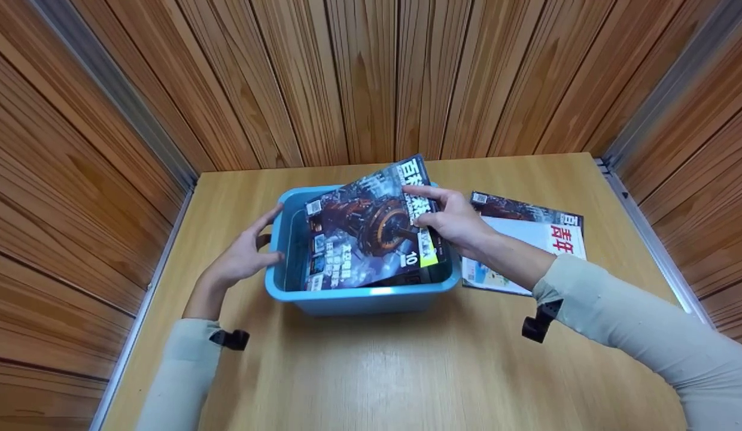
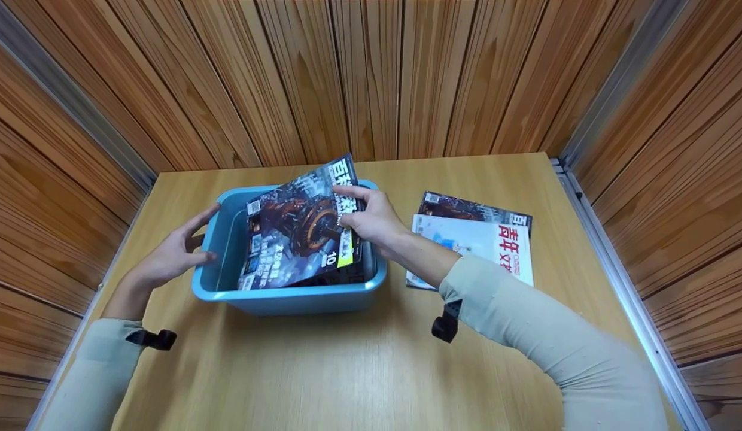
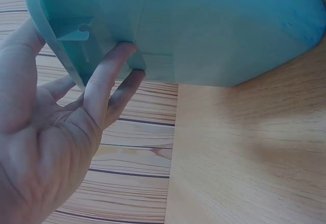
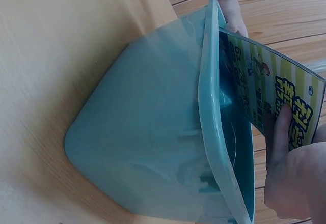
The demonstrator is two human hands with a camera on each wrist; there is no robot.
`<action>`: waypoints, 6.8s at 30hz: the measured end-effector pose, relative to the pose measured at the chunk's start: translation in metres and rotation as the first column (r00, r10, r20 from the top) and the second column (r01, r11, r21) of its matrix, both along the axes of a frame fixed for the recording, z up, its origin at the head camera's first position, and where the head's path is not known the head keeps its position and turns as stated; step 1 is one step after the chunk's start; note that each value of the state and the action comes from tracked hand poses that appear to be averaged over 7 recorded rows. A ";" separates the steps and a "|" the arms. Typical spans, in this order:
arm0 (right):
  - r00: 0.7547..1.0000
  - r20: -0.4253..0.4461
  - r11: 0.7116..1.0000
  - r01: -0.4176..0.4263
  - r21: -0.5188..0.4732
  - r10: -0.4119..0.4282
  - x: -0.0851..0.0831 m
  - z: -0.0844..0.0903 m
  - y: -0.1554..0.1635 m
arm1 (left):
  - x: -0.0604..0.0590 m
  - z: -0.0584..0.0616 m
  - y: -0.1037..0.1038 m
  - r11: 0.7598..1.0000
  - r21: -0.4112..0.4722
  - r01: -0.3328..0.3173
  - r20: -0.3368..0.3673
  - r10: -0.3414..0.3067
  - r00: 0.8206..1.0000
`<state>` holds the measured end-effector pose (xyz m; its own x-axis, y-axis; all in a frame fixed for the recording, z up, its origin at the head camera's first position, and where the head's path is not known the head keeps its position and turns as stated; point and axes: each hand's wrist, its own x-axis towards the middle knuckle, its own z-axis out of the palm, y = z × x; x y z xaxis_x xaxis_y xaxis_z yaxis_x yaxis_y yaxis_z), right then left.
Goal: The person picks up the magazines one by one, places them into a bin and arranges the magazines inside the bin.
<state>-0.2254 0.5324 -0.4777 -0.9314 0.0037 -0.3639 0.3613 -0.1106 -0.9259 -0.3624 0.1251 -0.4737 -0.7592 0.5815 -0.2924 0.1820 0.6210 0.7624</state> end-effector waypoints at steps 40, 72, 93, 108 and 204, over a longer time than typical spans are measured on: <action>0.998 0.047 0.994 -0.046 0.096 0.042 -0.005 -0.009 -0.037 | 0.000 0.000 -0.002 0.997 0.060 0.043 -0.011 -0.042 0.999; 0.937 -0.051 0.813 -0.271 0.516 0.345 -0.016 -0.020 -0.029 | -0.001 -0.002 -0.002 0.997 0.062 0.046 0.000 -0.046 0.999; 0.870 0.121 0.585 -0.418 0.695 0.478 -0.020 0.008 -0.004 | -0.001 -0.001 -0.003 0.998 0.047 0.037 -0.017 -0.036 0.999; 0.889 -0.011 0.701 -0.354 0.619 0.459 -0.015 0.006 0.016 | 0.000 -0.003 -0.002 0.998 0.060 0.030 -0.003 -0.030 1.000; 0.964 -0.107 0.508 -0.032 0.861 0.243 0.097 -0.117 0.187 | 0.000 -0.003 -0.002 0.999 0.050 0.021 -0.012 -0.020 1.000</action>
